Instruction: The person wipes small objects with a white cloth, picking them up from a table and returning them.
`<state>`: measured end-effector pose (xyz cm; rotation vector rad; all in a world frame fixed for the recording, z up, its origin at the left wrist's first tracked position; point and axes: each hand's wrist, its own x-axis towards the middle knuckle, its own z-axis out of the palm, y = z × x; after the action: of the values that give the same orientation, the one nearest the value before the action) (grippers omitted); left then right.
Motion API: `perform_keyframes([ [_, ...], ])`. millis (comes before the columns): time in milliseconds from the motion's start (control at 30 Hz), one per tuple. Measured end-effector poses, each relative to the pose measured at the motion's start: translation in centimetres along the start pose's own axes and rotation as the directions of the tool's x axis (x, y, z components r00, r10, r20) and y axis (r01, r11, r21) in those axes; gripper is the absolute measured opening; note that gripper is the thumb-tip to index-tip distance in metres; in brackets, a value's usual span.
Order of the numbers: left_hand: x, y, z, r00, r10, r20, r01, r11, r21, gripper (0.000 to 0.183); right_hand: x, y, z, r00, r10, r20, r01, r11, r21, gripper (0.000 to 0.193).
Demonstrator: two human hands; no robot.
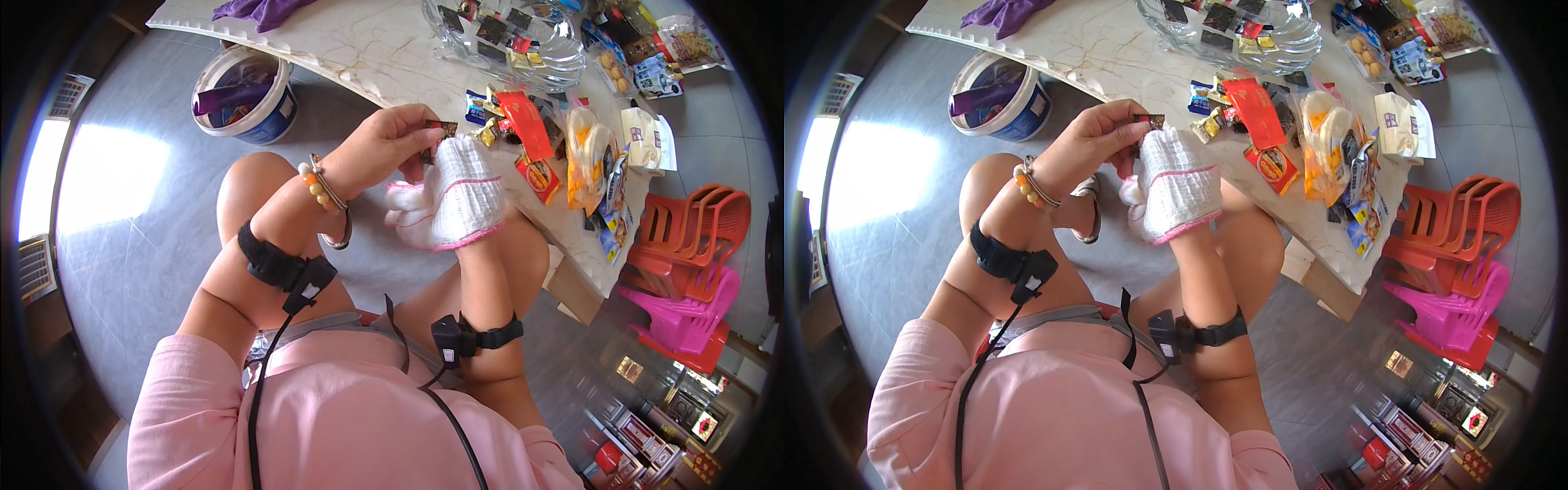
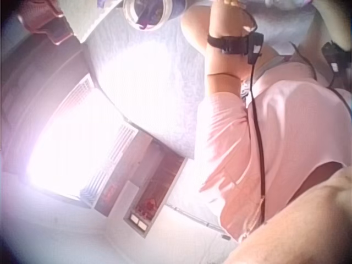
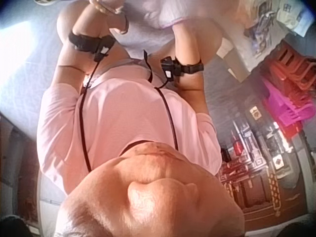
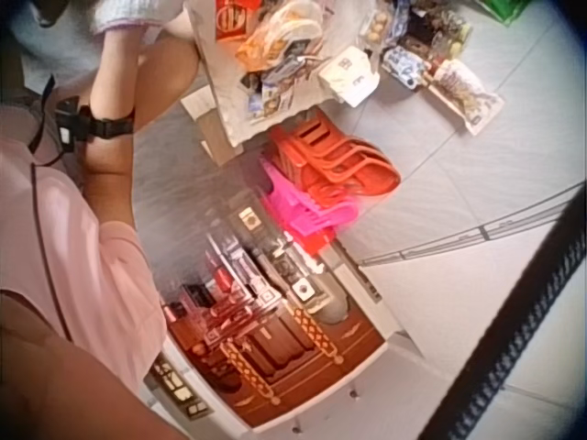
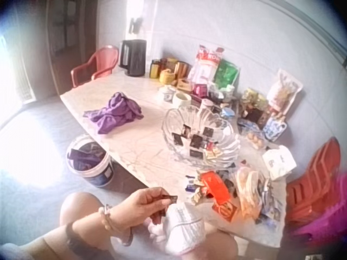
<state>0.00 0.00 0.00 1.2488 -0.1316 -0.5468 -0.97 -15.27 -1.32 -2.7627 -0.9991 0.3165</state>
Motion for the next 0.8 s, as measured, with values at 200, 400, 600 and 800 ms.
perform_keyframes([
  [200,0.1,-0.2,0.0,0.998,-0.037,-0.050,0.033,0.996,-0.079,0.017,-0.8,-0.6,-0.3,0.935,0.083,-0.346,-0.044,0.992,0.119,0.033],
  [400,0.3,-0.1,-0.1,1.000,0.009,-0.029,-0.015,0.982,-0.188,0.016,-0.4,0.3,1.3,0.919,0.072,-0.388,-0.054,0.997,0.058,0.031],
  [600,0.3,-0.5,-0.6,0.998,0.042,-0.038,-0.046,0.992,-0.119,0.018,-0.2,-0.4,0.0,0.981,0.096,-0.170,-0.090,0.995,0.043,0.035],
  [800,0.1,0.2,0.0,0.994,0.105,0.004,-0.105,0.994,-0.011,0.015,-0.2,1.4,2.8,0.927,0.371,0.052,-0.164,0.278,0.947,0.027],
])
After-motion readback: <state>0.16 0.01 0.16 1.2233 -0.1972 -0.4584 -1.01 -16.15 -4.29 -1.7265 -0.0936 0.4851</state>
